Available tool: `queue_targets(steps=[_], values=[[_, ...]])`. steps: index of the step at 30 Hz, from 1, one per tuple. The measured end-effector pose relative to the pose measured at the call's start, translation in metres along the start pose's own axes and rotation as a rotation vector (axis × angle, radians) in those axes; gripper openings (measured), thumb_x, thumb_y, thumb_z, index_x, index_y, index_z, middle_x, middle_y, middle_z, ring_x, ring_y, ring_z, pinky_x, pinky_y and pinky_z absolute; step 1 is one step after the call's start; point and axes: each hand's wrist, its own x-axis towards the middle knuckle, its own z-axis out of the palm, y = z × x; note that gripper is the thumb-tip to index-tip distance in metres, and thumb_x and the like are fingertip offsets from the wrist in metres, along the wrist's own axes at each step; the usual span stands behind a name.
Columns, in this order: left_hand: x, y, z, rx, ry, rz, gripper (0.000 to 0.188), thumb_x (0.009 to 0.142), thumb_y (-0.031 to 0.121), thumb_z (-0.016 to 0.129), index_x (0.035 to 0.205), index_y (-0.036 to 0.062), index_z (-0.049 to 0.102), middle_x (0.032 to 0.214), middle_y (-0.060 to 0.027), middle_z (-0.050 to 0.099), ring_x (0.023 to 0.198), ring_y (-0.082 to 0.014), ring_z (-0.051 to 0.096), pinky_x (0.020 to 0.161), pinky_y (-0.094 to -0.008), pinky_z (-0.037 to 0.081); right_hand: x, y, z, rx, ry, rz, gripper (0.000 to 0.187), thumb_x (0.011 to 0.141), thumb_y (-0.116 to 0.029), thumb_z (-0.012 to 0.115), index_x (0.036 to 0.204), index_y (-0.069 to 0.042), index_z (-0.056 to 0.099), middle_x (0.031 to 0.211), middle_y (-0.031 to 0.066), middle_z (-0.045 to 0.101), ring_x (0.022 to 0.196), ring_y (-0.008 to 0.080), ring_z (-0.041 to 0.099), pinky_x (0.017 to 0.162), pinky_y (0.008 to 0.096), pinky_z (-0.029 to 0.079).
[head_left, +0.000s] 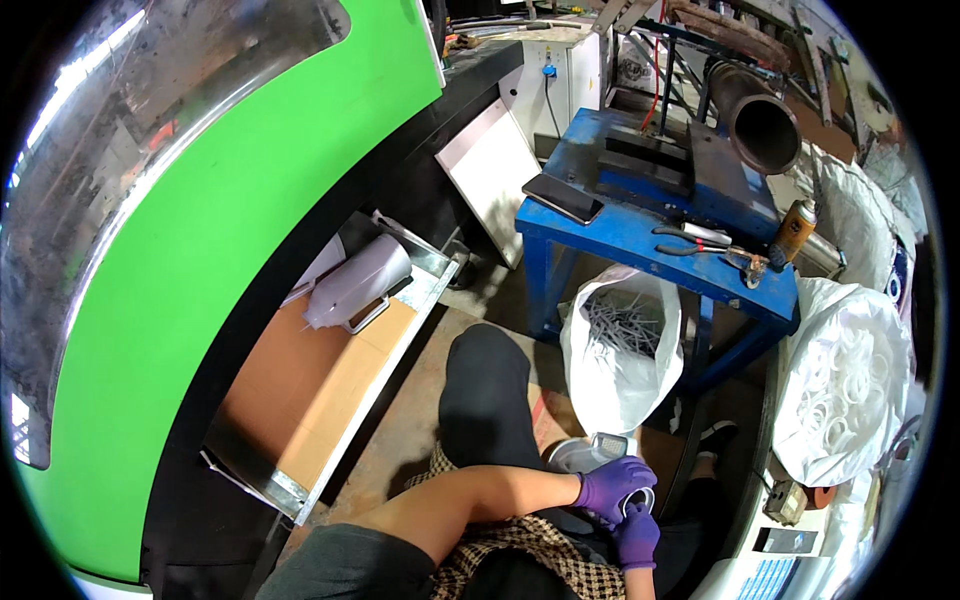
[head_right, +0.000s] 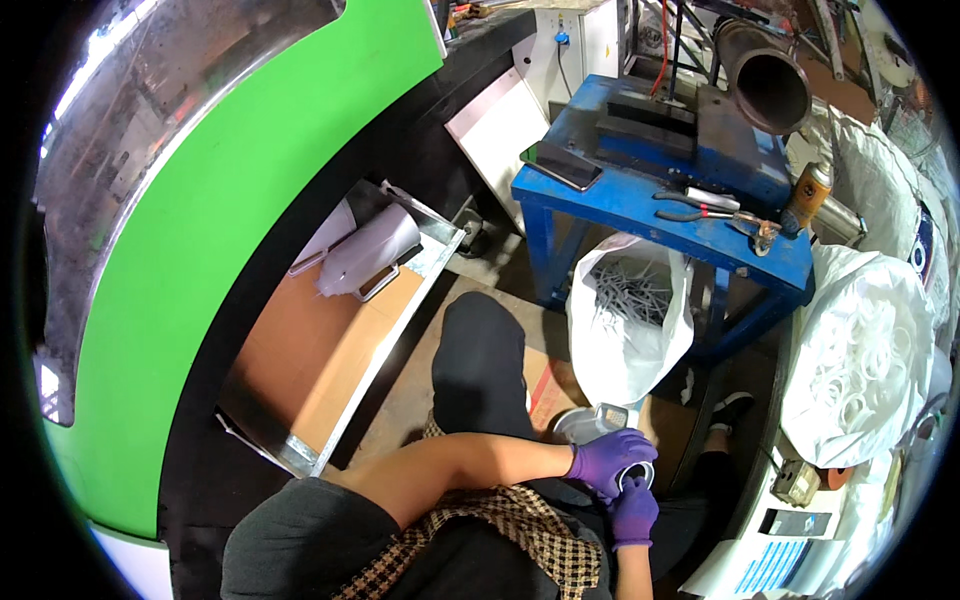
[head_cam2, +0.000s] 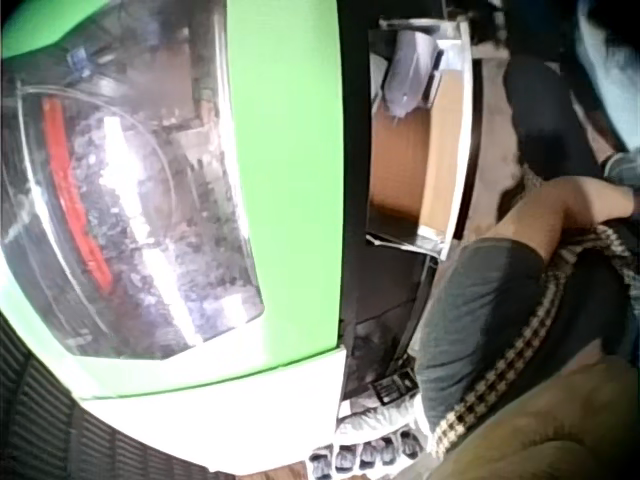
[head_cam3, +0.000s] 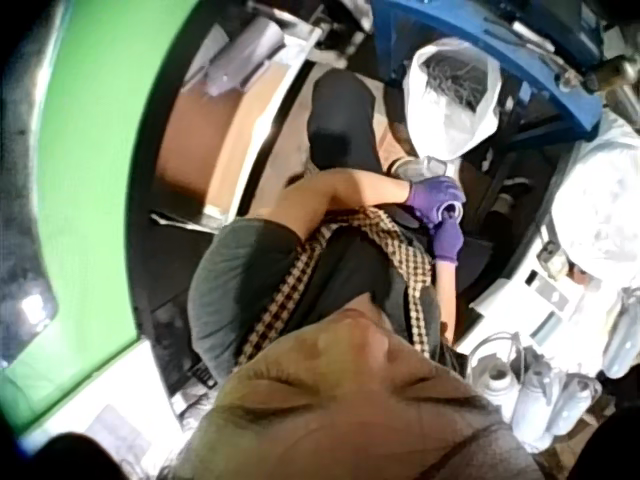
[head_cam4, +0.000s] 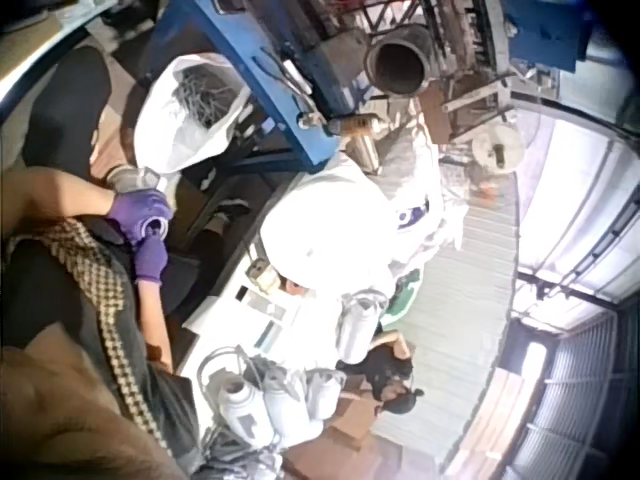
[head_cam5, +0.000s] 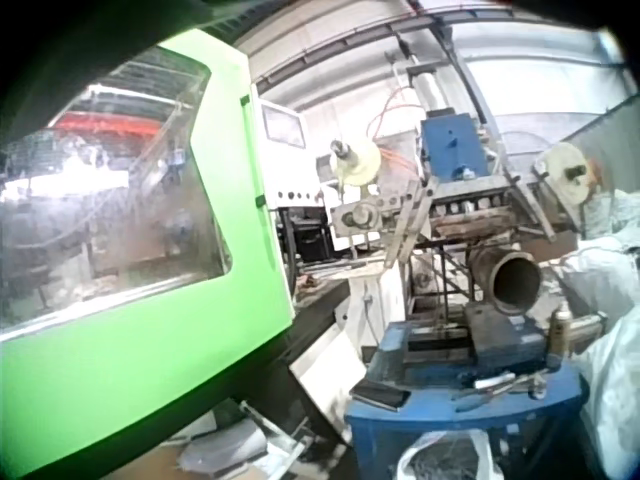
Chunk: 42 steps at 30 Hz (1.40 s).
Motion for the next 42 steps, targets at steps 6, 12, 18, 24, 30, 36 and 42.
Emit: queue_targets(steps=[6, 12, 18, 24, 30, 36, 42], values=[[0.020, 0.038, -0.078, -0.286, 0.233, 0.092, 0.079, 0.065, 0.029, 0.096, 0.132, 0.0059, 0.061, 0.135, -0.0159, 0.060, 0.130, -0.0342, 0.056, 0.114, -0.0465, 0.041, -0.045, 0.017, -0.070, 0.479, 0.787, -0.462, 0.050, 0.076, -0.002, 0.083, 0.123, -0.006, 0.068, 0.126, 0.0183, 0.067, 0.113, 0.0362, 0.067, 0.096, 0.0413, 0.055], [0.017, 0.053, -0.112, -0.117, 0.346, 0.242, 0.084, 0.066, 0.036, 0.096, 0.134, 0.0033, 0.059, 0.138, -0.0176, 0.059, 0.133, -0.0393, 0.054, 0.116, -0.0501, 0.039, -0.044, 0.019, -0.095, 0.485, 0.852, -0.339, 0.044, 0.077, -0.003, 0.081, 0.119, -0.006, 0.069, 0.124, 0.0170, 0.066, 0.112, 0.0349, 0.065, 0.095, 0.0413, 0.054], [0.009, 0.051, -0.108, -0.152, 0.438, 0.191, 0.085, 0.068, 0.034, 0.094, 0.136, 0.0044, 0.054, 0.142, -0.0193, 0.055, 0.134, -0.0404, 0.052, 0.115, -0.0509, 0.039, -0.010, 0.022, -0.061, 0.810, 0.617, -0.292, 0.040, 0.088, 0.002, 0.069, 0.127, 0.001, 0.062, 0.135, 0.0172, 0.057, 0.123, 0.0292, 0.058, 0.106, 0.0386, 0.046], [0.026, 0.052, -0.105, -0.122, 0.433, 0.252, 0.083, 0.065, 0.034, 0.093, 0.133, 0.0055, 0.057, 0.133, -0.0152, 0.062, 0.124, -0.0354, 0.059, 0.109, -0.0480, 0.045, -0.011, 0.037, -0.042, 0.681, 0.630, -0.236, 0.040, 0.092, 0.001, 0.066, 0.131, 0.001, 0.058, 0.136, 0.0167, 0.056, 0.123, 0.0275, 0.059, 0.107, 0.0374, 0.045], [0.021, 0.055, -0.113, -0.159, 0.290, 0.175, 0.086, 0.069, 0.036, 0.094, 0.139, 0.0059, 0.054, 0.142, -0.0183, 0.056, 0.133, -0.0377, 0.053, 0.116, -0.0505, 0.038, -0.020, 0.045, -0.043, 1.017, 0.539, -0.064, 0.051, 0.093, -0.002, 0.067, 0.142, 0.001, 0.052, 0.143, 0.0154, 0.052, 0.130, 0.0276, 0.055, 0.112, 0.0389, 0.043], [0.025, 0.079, -0.188, -0.257, 0.639, -0.149, 0.042, 0.093, 0.026, 0.062, 0.124, -0.0015, 0.064, 0.122, -0.0141, 0.067, 0.113, -0.0275, 0.064, 0.102, -0.0389, 0.049, -0.055, 0.053, -0.086, 0.568, 0.802, -0.175, 0.045, 0.088, -0.016, 0.076, 0.130, -0.004, 0.063, 0.124, 0.0156, 0.065, 0.114, 0.0360, 0.062, 0.099, 0.0424, 0.050], [0.054, 0.107, -0.300, -0.753, 0.393, 0.186, 0.094, 0.086, 0.065, 0.056, 0.147, -0.0052, 0.043, 0.145, -0.0233, 0.050, 0.130, -0.0348, 0.055, 0.111, -0.0475, 0.045, -0.141, 0.062, -0.139, 0.051, 0.774, -0.132, 0.044, 0.090, -0.028, 0.072, 0.130, -0.012, 0.063, 0.128, 0.0100, 0.063, 0.108, 0.0289, 0.064, 0.090, 0.0433, 0.051]])
